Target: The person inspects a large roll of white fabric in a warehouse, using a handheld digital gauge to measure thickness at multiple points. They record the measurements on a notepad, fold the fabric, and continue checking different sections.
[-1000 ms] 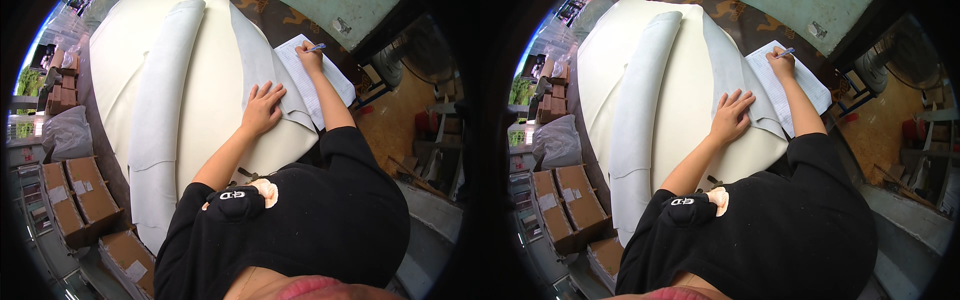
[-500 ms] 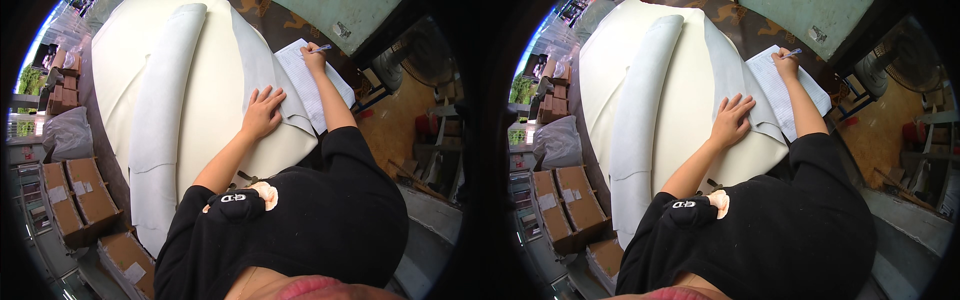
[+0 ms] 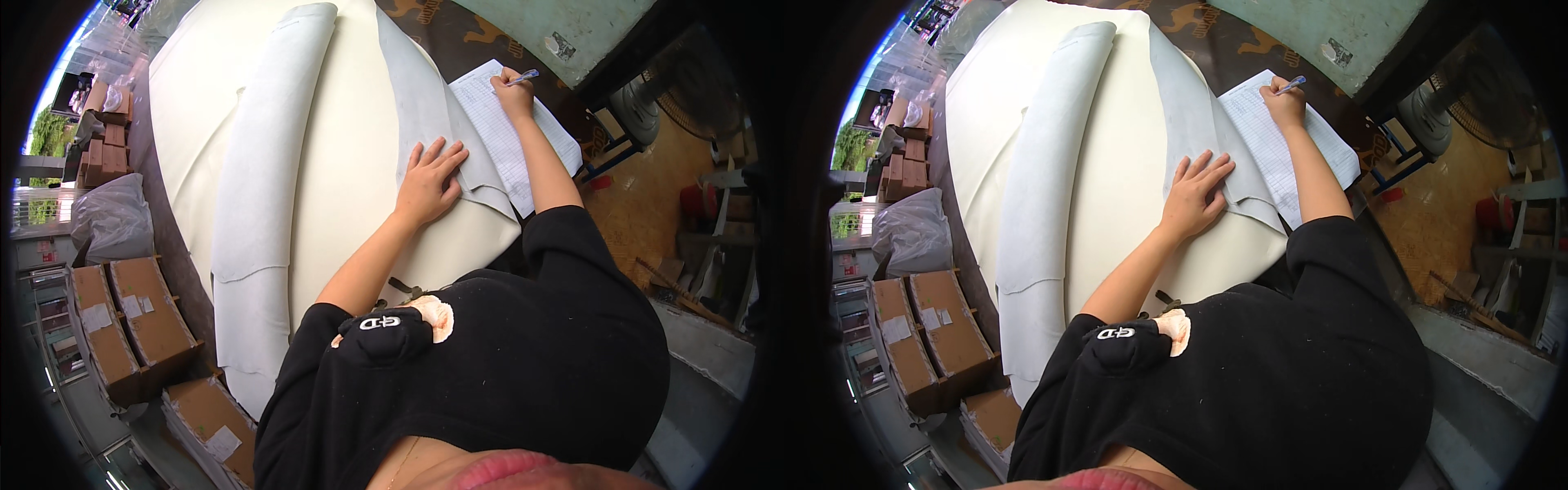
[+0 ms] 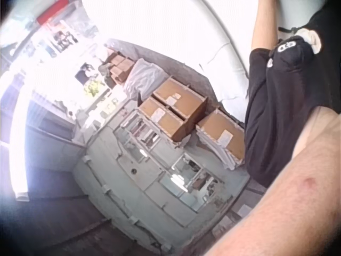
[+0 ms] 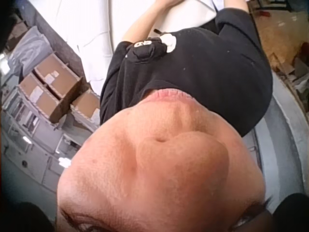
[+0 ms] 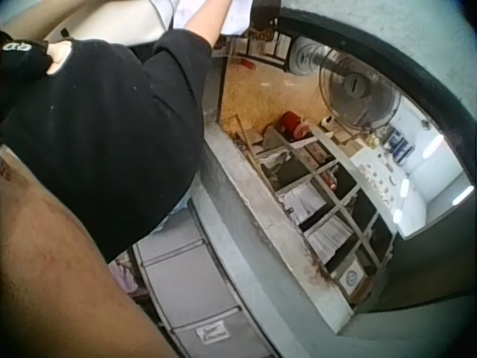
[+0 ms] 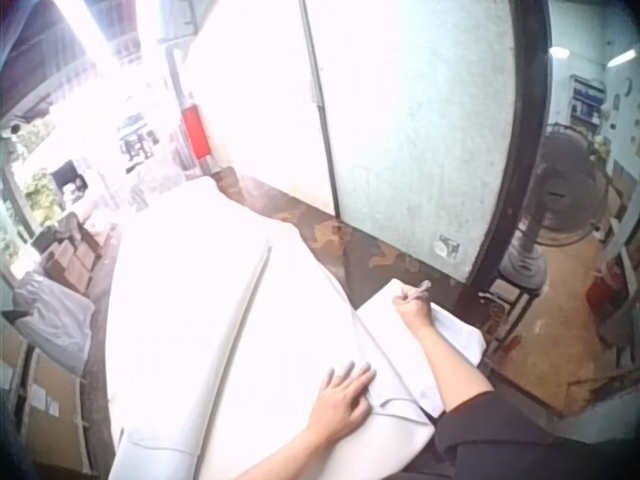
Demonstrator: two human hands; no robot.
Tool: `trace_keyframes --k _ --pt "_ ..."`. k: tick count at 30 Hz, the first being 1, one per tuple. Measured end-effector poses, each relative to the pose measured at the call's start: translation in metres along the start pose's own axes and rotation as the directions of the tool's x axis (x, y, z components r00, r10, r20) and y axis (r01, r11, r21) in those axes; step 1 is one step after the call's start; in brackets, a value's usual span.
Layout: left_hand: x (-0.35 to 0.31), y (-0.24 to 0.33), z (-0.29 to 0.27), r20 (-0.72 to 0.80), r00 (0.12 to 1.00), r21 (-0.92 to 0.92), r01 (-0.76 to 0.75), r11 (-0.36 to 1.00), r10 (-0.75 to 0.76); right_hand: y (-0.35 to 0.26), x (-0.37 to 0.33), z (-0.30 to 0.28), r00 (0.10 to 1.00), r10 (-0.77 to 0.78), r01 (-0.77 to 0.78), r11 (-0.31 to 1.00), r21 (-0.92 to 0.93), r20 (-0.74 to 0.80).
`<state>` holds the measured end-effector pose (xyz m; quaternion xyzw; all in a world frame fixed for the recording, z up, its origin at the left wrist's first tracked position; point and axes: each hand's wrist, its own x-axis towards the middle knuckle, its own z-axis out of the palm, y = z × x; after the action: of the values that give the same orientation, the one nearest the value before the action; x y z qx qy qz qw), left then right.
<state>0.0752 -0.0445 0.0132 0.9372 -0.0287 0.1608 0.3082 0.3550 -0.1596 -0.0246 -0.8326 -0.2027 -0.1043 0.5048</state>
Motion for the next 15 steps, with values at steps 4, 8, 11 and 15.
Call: trace_keyframes --k 4,8,11,15 --pt "0.0003 0.0008 0.0001 -0.021 1.000 0.015 -0.006 1.000 0.007 -0.0012 -0.0003 0.0005 1.000 -0.010 0.010 0.999 0.050 0.001" --pt "0.0010 0.0008 0.0002 0.004 1.000 0.010 0.000 1.000 0.000 0.0025 0.0012 0.0017 0.999 -0.029 0.029 0.999 0.036 -0.020" --pt "0.0005 0.0004 0.0002 0.006 1.000 0.008 0.003 1.000 -0.003 0.0003 0.0001 0.0020 0.999 -0.021 0.022 0.999 0.043 -0.026" --pt "0.0010 0.0003 0.0006 0.005 1.000 0.006 0.000 1.000 0.000 0.0013 0.0007 0.0021 1.000 -0.015 0.015 1.000 0.005 -0.018"
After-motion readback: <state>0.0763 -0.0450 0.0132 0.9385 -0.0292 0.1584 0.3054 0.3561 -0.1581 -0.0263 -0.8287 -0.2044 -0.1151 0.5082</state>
